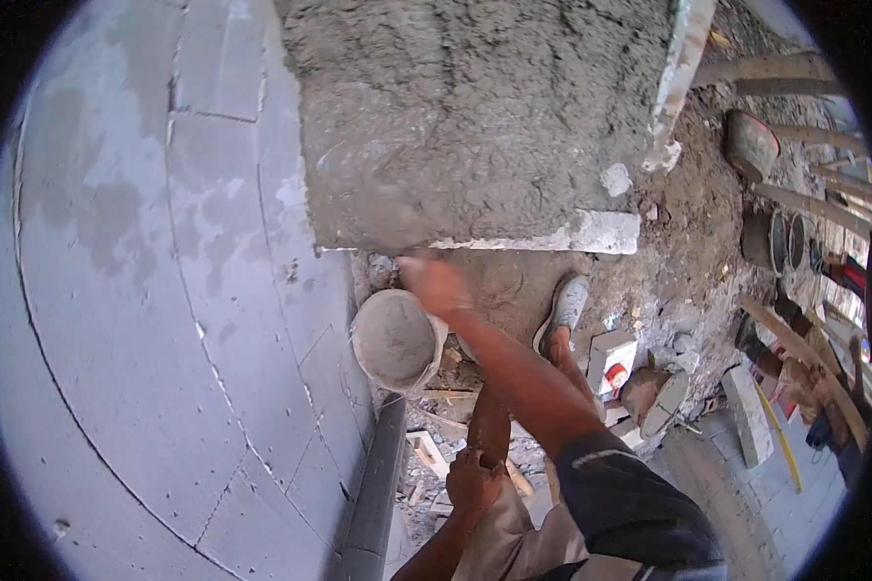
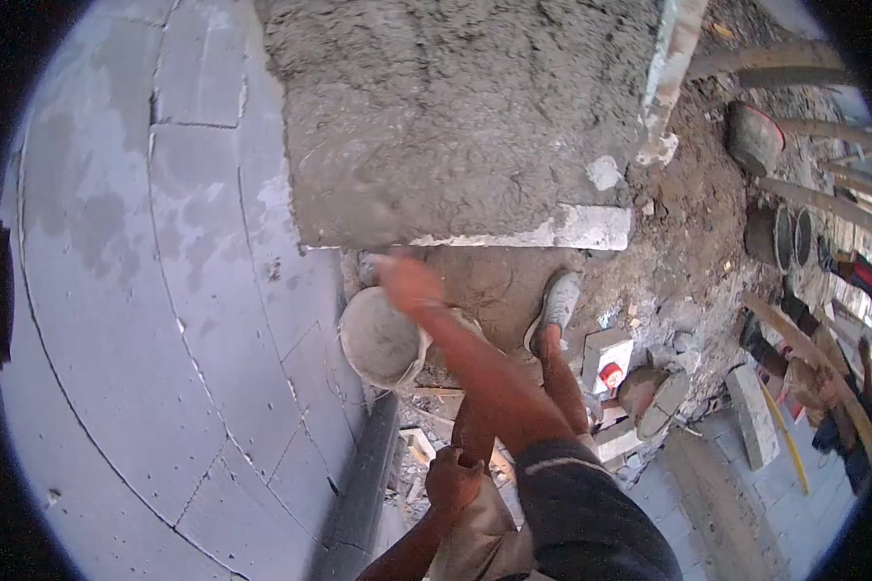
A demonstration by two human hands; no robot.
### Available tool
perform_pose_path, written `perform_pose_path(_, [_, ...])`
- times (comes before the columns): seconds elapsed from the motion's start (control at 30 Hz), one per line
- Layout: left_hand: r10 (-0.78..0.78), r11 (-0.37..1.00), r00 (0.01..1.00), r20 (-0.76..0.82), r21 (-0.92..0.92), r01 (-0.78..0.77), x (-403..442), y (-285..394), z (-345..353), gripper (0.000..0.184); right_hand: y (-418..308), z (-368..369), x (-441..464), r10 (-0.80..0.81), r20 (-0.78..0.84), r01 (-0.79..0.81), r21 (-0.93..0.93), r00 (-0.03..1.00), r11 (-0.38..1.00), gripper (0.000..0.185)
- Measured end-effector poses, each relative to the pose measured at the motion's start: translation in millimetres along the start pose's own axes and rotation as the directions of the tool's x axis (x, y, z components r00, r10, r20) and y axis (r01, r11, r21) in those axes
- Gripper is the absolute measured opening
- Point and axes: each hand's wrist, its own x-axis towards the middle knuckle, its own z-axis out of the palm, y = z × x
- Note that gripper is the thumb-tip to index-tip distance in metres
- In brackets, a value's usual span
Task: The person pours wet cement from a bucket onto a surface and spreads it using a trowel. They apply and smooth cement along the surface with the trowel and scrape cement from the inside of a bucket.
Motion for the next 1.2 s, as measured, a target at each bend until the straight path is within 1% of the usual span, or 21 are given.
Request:
perform_pose_path(0.03, [-0.008,1.000,1.000,-0.009,-0.021,0.008,1,-1,0,0.052,-42,-31,-9,-0.130,0.064,0.128,0.032,0.989,0.991,0.043])
perform_pose_path(0.1, [0.005,0.999,1.000,0.005,-0.032,-0.005,2,3,-8,0.051,-71,-37,9,0.060,0.012,-0.061,0.079,0.998,0.995,0.046])
perform_pose_path(0.17, [-0.155,0.983,0.986,0.053,-0.091,0.160,4,20,-20,0.046,-32,-52,33,0.089,-0.022,-0.088,0.022,0.996,0.996,0.046])
perform_pose_path(0.2, [-0.064,0.993,0.998,-0.009,-0.103,0.063,4,12,-9,0.044,-14,-63,42,0.093,-0.045,-0.095,-0.035,0.995,0.995,0.046])
perform_pose_path(0.23, [-0.052,0.993,0.999,0.003,-0.104,0.052,1,9,-2,0.044,8,-90,39,0.119,-0.050,-0.120,-0.025,0.992,0.992,0.046])
perform_pose_path(0.3, [-0.015,0.998,0.994,-0.109,-0.064,0.008,1,12,4,0.042,50,-158,13,0.207,-0.053,-0.208,-0.015,0.977,0.978,0.051])
perform_pose_path(0.33, [-0.009,0.998,0.993,-0.116,-0.070,0.001,0,17,2,0.042,85,-172,6,0.209,-0.120,-0.211,-0.001,0.970,0.977,0.054])
perform_pose_path(0.43, [-0.054,0.996,0.998,-0.043,-0.067,0.051,4,29,-9,0.042,154,-209,-18,0.384,-0.221,-0.408,-0.077,0.897,0.910,0.058])
perform_pose_path(0.47, [-0.070,0.994,0.997,-0.031,-0.086,0.067,2,32,-10,0.041,174,-215,-24,0.385,-0.222,-0.409,-0.074,0.896,0.910,0.058])
perform_pose_path(0.57, [-0.091,0.993,0.994,-0.057,-0.080,0.086,0,33,-4,0.041,203,-209,-30,0.339,-0.308,-0.335,0.068,0.889,0.940,0.060])
perform_pose_path(0.63, [-0.093,0.994,0.992,-0.086,-0.063,0.088,2,35,2,0.042,200,-188,-31,0.480,-0.230,-0.392,0.341,0.847,0.855,0.059])
perform_pose_path(0.67, [-0.087,0.992,0.993,-0.076,-0.097,0.080,2,36,3,0.042,186,-179,-37,0.441,-0.230,-0.388,0.240,0.868,0.890,0.060])
perform_pose_path(0.73, [-0.084,0.990,0.995,-0.059,-0.120,0.076,0,39,5,0.043,166,-157,-48,0.127,-0.192,-0.109,0.101,0.973,0.989,0.061])
perform_pose_path(0.8, [-0.094,0.994,0.992,-0.088,-0.071,0.088,3,46,5,0.041,126,-166,-58,0.173,0.043,-0.168,-0.096,0.984,0.981,0.060])
perform_pose_path(0.83, [-0.092,0.994,0.992,-0.087,-0.060,0.087,4,50,5,0.041,130,-164,-53,0.177,0.043,-0.173,-0.086,0.983,0.981,0.060])
perform_pose_path(0.9, [-0.097,0.994,0.991,-0.093,-0.060,0.092,6,59,2,0.039,140,-169,-43,0.121,0.072,-0.101,-0.237,0.990,0.966,0.060])
perform_pose_path(0.93, [-0.091,0.995,0.992,-0.091,-0.048,0.086,7,63,2,0.039,152,-179,-41,0.126,0.066,-0.108,-0.227,0.990,0.968,0.060])
perform_pose_path(1.07, [-0.127,0.991,0.988,-0.090,-0.047,0.123,9,72,6,0.040,218,-244,-54,0.363,-0.121,-0.373,-0.076,0.924,0.925,0.060])
perform_pose_path(1.13, [-0.148,0.988,0.983,-0.107,-0.050,0.144,8,77,6,0.040,249,-259,-63,0.355,-0.269,-0.388,-0.080,0.895,0.918,0.058])
perform_pose_path(1.17, [-0.177,0.983,0.980,-0.092,-0.053,0.173,9,82,5,0.040,261,-266,-63,0.340,-0.270,-0.372,-0.077,0.901,0.925,0.058])
perform_pose_path(1.2, [-0.211,0.977,0.975,-0.073,-0.057,0.207,10,88,4,0.039,271,-271,-62,0.300,-0.293,-0.303,0.039,0.908,0.952,0.056])
